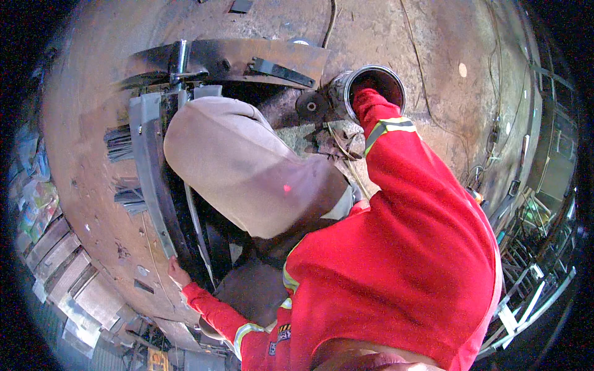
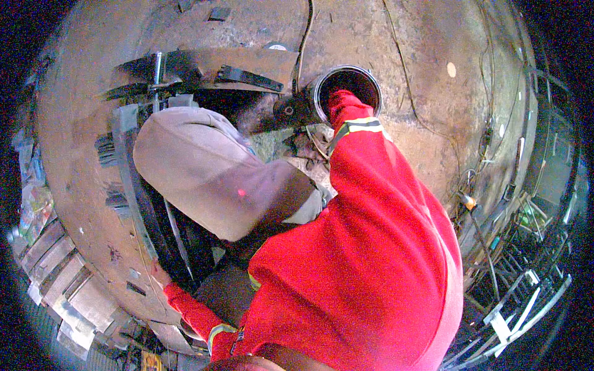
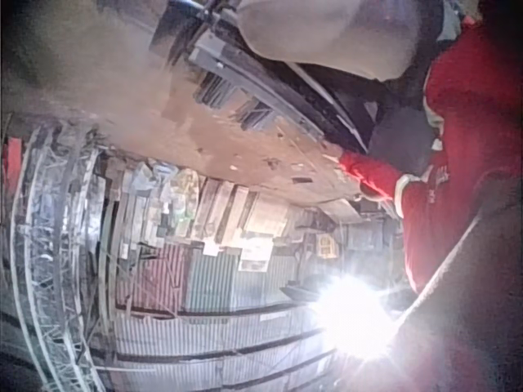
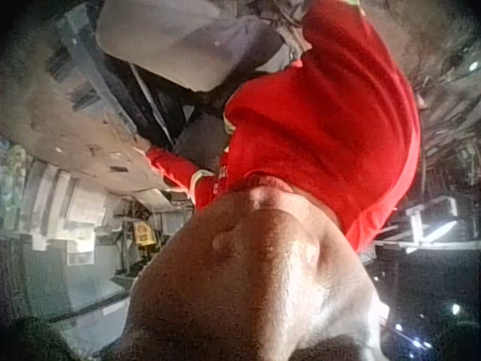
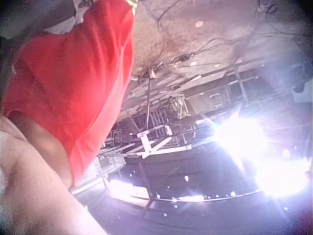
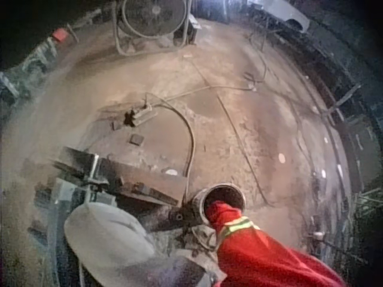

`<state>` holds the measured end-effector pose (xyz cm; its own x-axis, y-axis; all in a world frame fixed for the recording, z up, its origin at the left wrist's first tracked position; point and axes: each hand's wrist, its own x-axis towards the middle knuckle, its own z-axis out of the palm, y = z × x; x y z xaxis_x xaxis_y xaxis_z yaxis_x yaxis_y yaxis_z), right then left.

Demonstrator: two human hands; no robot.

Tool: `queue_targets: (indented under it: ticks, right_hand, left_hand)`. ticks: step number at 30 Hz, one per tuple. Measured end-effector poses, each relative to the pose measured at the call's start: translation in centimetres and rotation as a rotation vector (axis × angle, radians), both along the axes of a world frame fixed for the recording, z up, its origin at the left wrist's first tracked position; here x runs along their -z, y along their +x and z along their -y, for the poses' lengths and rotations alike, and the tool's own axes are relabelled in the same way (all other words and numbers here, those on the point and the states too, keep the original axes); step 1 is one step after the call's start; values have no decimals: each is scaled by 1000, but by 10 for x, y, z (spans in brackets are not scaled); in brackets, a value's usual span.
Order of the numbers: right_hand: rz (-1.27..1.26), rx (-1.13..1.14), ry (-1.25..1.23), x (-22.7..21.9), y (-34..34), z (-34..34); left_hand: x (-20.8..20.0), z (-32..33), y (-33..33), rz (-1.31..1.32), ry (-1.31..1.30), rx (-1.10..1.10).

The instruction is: The person sits on the floor and assembles a curved metal frame by inserting small fasteners into pre-drilled holes. They use a screwdriver to tighten the fasteners and handle a black rubber strip, applying adhesive and fitting it along the frame's edge.

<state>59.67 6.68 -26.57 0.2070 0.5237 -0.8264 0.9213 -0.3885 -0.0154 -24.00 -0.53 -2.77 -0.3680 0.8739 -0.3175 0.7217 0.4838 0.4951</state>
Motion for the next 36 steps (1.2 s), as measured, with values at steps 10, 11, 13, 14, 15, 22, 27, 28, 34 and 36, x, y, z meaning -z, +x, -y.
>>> queue_targets:
  ticks: [10, 11, 13, 14, 15, 22, 27, 28, 34, 36]
  right_hand:
    - [-88, 22, 173, -51, 1, -3]
    - [-127, 28, 222, -61, -3, -6]
    - [-228, 124, 337, -90, -13, 4]
    - [-284, 168, 381, -96, -17, 6]
    - [-304, 199, 386, -73, -7, 12]
    - [-740, 775, 346, 32, 37, 21]
    - [7, -205, -39, -73, -1, 1]
    - [32, -242, -63, -85, -5, -3]
    - [56, -221, -57, -76, -4, -4]
    - [54, -213, -54, -71, -4, -5]
  left_hand:
    - [-4, -5, 7, -80, -51, 3]
    - [-5, -1, 7, -93, -40, 6]
    - [-6, -10, 10, -114, -27, 42]
    - [-8, -11, 9, -103, -35, 34]
    - [-10, -12, 9, -94, -42, 26]
    - [-1, -1, 6, -30, -18, -53]
    - [-5, -11, 12, -39, -9, 14]
    - [-4, -9, 11, -38, -12, 21]
    - [-11, -10, 23, 36, 3, 8]
    - [-5, 0, 10, 103, -2, -77]
